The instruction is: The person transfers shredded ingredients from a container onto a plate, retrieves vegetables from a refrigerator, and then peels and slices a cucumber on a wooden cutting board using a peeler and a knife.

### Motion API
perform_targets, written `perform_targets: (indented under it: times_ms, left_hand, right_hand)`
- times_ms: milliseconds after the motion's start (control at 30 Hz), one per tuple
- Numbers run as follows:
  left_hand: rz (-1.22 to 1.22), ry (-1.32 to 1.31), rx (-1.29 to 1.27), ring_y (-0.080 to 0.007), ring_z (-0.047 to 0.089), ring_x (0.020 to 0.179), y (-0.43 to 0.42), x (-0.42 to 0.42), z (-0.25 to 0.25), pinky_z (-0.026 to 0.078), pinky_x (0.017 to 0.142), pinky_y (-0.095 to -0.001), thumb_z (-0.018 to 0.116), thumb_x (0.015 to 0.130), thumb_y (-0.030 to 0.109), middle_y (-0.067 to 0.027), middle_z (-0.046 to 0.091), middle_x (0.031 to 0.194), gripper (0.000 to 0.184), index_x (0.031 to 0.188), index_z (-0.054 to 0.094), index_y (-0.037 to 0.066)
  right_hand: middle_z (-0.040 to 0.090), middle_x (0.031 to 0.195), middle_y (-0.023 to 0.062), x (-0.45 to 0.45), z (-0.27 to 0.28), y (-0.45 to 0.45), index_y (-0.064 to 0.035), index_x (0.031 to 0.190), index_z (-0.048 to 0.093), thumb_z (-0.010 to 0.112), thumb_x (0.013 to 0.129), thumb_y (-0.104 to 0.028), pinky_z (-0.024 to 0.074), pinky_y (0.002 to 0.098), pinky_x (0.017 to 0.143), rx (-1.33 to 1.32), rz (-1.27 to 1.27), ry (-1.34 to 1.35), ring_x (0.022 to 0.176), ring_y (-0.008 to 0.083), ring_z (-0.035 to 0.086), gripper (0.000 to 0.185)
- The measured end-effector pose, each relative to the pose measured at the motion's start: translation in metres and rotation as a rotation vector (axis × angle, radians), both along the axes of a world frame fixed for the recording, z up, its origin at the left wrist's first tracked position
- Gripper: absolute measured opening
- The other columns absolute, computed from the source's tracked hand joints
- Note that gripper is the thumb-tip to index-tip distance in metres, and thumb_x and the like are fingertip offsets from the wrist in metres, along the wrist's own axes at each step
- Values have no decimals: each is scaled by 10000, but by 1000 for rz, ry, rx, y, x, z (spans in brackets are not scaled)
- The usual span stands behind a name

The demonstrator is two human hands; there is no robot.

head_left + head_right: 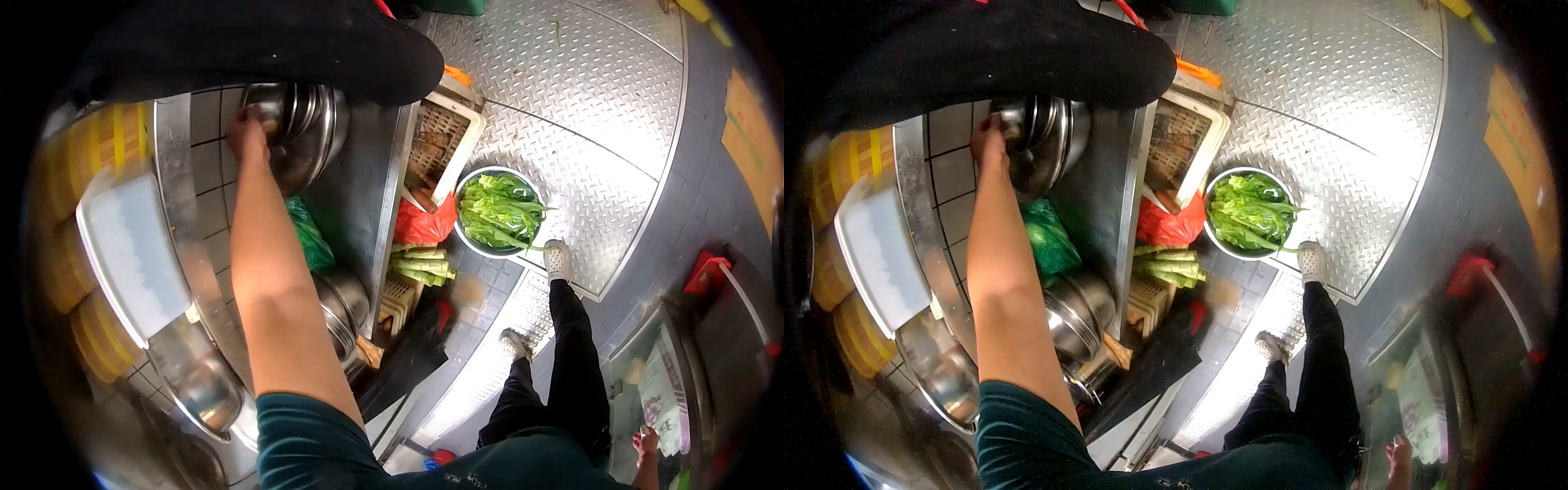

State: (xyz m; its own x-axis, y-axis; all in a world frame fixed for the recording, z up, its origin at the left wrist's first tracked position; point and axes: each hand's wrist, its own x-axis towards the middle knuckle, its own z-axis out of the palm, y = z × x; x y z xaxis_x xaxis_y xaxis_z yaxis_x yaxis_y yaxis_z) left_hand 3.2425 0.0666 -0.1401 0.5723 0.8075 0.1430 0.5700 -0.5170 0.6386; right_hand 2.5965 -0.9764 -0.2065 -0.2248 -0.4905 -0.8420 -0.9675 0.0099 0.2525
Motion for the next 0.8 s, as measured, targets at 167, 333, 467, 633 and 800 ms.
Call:
perform_targets:
  times_ms: [167,333,467,633,800]
  left_hand:
    - [21,-804,-572,-304,627,1184,2,-33,18,580,894,-415,620,1028,199,-159,628,1305,399,1329,550,-54]
    - [-49,-1299,-1272,-261,605,1206,-24,-168,-5,587,923,-376,389,1128,324,-169,557,1410,442,1396,503,-9]
    - [551,-1185,-1176,-250,641,1073,-133,-223,-18,573,897,-355,457,1115,308,-132,670,1238,382,1312,591,9]
    - [364,-1409,-1301,-269,628,1212,-171,-274,16,503,1091,-457,484,1102,216,-156,639,1342,336,1304,569,-38]
    - [349,-1202,-1342,-283,629,1190,-237,-365,67,499,1081,-507,570,1064,144,-118,659,1248,127,1158,573,59]
  right_hand:
    - [614,894,19,-1,-5,-6,-123,1187,602,625,1011,-221,504,319,615,100,-97,-56,738,160,632,202]
    - [566,810,31,13,-24,16,-130,1127,600,630,985,-167,426,314,508,88,-80,-112,607,161,554,150]
    - [561,796,26,49,-21,40,-128,1090,604,611,994,-152,423,317,510,136,-8,-204,611,158,545,99]
    - [630,789,48,48,-74,-37,-173,1156,622,622,979,-229,443,317,529,539,-255,-338,631,146,572,186]
    - [691,1174,42,96,-120,-60,-254,1147,677,598,886,-452,482,490,859,1021,-314,-380,1077,253,606,336]
